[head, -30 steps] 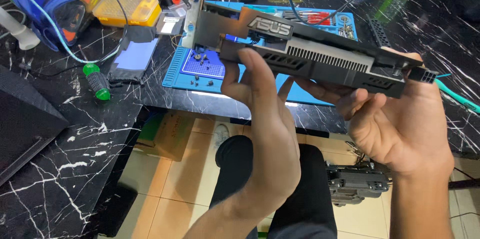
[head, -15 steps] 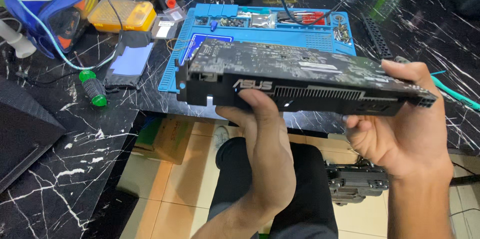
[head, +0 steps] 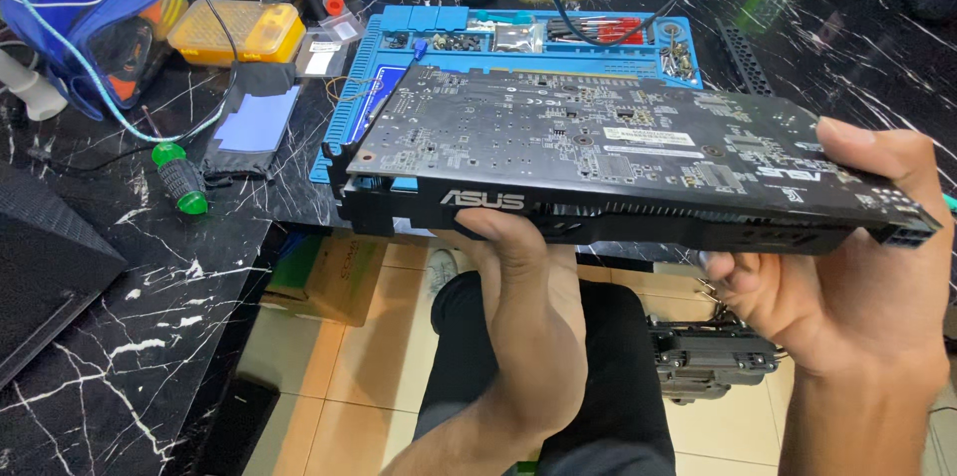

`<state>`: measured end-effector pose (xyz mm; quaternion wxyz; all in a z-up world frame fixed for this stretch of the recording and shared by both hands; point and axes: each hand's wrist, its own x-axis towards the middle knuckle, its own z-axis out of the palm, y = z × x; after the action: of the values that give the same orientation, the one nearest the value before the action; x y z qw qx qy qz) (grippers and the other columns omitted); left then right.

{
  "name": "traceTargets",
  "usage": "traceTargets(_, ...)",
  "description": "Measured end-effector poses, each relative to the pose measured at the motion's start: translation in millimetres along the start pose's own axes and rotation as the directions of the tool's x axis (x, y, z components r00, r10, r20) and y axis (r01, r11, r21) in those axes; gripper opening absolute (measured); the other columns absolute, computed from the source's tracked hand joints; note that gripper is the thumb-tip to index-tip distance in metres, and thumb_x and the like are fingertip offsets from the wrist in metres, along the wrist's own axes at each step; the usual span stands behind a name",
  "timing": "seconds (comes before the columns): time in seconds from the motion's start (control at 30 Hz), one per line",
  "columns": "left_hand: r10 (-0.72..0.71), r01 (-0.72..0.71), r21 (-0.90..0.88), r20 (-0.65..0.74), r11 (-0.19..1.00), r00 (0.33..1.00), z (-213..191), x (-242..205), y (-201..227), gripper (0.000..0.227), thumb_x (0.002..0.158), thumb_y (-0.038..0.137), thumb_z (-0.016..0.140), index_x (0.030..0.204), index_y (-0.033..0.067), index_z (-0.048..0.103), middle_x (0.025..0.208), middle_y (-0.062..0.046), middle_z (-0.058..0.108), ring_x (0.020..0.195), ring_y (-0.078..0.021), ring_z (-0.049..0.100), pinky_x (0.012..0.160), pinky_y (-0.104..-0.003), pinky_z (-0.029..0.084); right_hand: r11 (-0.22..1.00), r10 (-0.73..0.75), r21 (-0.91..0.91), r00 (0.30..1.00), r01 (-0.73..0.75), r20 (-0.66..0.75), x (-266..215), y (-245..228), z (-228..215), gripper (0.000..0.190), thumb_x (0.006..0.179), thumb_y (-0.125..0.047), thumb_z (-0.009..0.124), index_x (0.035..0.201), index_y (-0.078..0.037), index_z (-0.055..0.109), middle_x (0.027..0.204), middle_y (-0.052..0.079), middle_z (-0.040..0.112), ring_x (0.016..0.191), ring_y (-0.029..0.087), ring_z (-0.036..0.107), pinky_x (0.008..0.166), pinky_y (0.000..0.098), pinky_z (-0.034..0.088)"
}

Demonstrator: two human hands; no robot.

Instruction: The person applies thermal paste to a graphics card using a small spatula. They then reattach the heatsink and fans to the card, pressing down to secure the components.

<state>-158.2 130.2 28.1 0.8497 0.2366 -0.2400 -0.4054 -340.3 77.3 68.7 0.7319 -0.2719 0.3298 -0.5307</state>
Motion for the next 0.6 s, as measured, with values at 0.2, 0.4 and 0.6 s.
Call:
traceTargets(0.2, -0.163, 0.168, -0.084, 0.062, 0.982, 0.985, 9.4, 1.7, 16.2, 0.065, 0.119, 0.048, 0.050, 0.178, 0.0468, 0.022, 0.156, 0.011, 0.052, 0.145, -0.0121, 0.056, 0.130, -0.048, 0.046, 1.000, -0.007, -0.009, 0.999, 0.006, -0.050, -6.7, -1.0, 9.8, 0.056, 0.099, -0.048, 0.074, 0.131, -0.002, 0.080, 0.110, 0.017, 0.091, 0.054, 0.038, 0.079, 0.045, 0.0281, 0.071)
traceTargets(0.4, -0.204, 0.195, -0.127, -0.057, 0.972, 0.977, 19.6, 12.0, 14.8, 0.053, 0.115, 0.051, 0.041, 0.160, 0.0245, 0.034, 0.159, 0.001, 0.044, 0.138, -0.0026, 0.052, 0.132, -0.038, 0.044, 0.980, 0.118, 0.160, 0.993, -0.117, 0.008, -6.0, 0.9, 2.1, 0.055, 0.106, -0.043, 0.074, 0.131, 0.006, 0.077, 0.101, 0.022, 0.090, 0.066, 0.042, 0.086, 0.053, 0.0301, 0.078)
traceTargets(0.6, -0.229, 0.229, 0.024, 0.200, 0.973, 0.953, 18.9, 28.2, 36.3, 0.088, 0.115, 0.051, 0.063, 0.181, 0.0066, 0.025, 0.194, -0.009, 0.012, 0.177, -0.0226, 0.008, 0.136, -0.048, 0.018, 0.992, -0.006, 0.125, 1.000, 0.007, -0.010, -22.9, 8.1, 41.5, 0.059, 0.096, -0.039, 0.089, 0.137, 0.001, 0.072, 0.128, 0.030, 0.091, 0.084, 0.044, 0.091, 0.069, 0.0405, 0.083)
